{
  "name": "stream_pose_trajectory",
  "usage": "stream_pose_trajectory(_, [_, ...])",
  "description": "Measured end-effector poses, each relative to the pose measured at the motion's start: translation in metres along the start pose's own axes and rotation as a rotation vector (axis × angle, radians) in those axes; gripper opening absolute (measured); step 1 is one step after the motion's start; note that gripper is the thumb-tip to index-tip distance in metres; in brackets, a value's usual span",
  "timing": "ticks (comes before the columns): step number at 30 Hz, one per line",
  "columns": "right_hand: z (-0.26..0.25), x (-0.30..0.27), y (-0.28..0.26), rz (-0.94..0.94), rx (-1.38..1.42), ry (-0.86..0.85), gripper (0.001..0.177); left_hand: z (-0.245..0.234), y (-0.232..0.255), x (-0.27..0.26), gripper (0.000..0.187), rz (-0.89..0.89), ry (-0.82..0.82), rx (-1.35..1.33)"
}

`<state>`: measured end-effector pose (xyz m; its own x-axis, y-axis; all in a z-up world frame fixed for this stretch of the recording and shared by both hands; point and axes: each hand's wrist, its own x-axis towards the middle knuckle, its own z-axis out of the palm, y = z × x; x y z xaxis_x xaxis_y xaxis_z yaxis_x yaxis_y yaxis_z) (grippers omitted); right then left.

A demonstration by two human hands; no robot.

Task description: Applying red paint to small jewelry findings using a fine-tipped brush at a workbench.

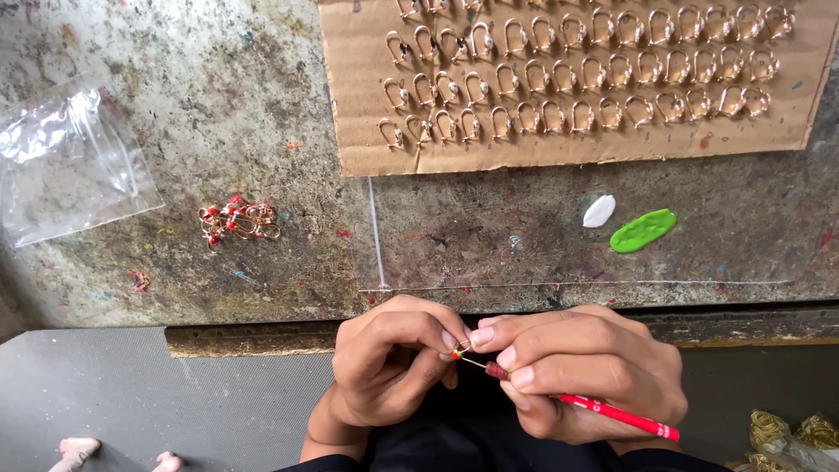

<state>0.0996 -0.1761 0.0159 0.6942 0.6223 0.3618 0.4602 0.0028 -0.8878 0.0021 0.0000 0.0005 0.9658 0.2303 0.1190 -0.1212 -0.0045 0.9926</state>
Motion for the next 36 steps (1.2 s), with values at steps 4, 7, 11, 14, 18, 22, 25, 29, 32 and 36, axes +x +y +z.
stream_pose_trajectory(4, [0.000, 0.000, 0.000, 0.005, 0.009, 0.025, 0.007, 0.000, -0.001, -0.001, 0.003, 0.004, -0.002, 0.001])
stream_pose_trajectory(7, [-0.004, 0.001, -0.001, 0.011, 0.020, -0.039, 0.009, 0.000, -0.001, -0.001, 0.004, 0.011, -0.002, 0.020])
stream_pose_trajectory(11, [-0.002, 0.002, -0.002, 0.019, 0.016, -0.024, 0.008, 0.000, -0.001, -0.001, 0.003, 0.001, -0.006, -0.010])
stream_pose_trajectory(14, [-0.002, 0.002, -0.001, 0.018, 0.022, -0.022, 0.008, -0.001, -0.001, 0.000, 0.003, 0.009, -0.008, 0.003])
stream_pose_trajectory(18, [-0.004, 0.001, -0.002, 0.036, 0.055, -0.034, 0.010, -0.001, -0.001, 0.000, 0.003, 0.019, -0.010, 0.000])
stream_pose_trajectory(22, [-0.007, 0.000, -0.007, 0.085, 0.135, -0.076, 0.014, 0.002, -0.002, -0.001, 0.003, 0.023, 0.000, 0.019])
stream_pose_trajectory(25, [0.001, -0.008, -0.003, 0.051, 0.150, 0.038, 0.011, 0.003, 0.000, -0.001, 0.006, 0.023, 0.018, 0.016])
stream_pose_trajectory(29, [0.004, -0.015, -0.003, 0.040, 0.128, 0.159, 0.015, 0.007, 0.003, -0.001, 0.009, 0.047, 0.029, -0.013])
stream_pose_trajectory(32, [0.000, -0.021, -0.005, 0.022, 0.017, 0.231, 0.010, 0.011, 0.006, -0.002, 0.009, 0.069, 0.050, 0.059])
stream_pose_trajectory(36, [-0.018, -0.036, -0.010, 0.021, -0.116, 0.419, 0.009, 0.020, 0.008, -0.005, 0.010, 0.058, 0.081, 0.157])
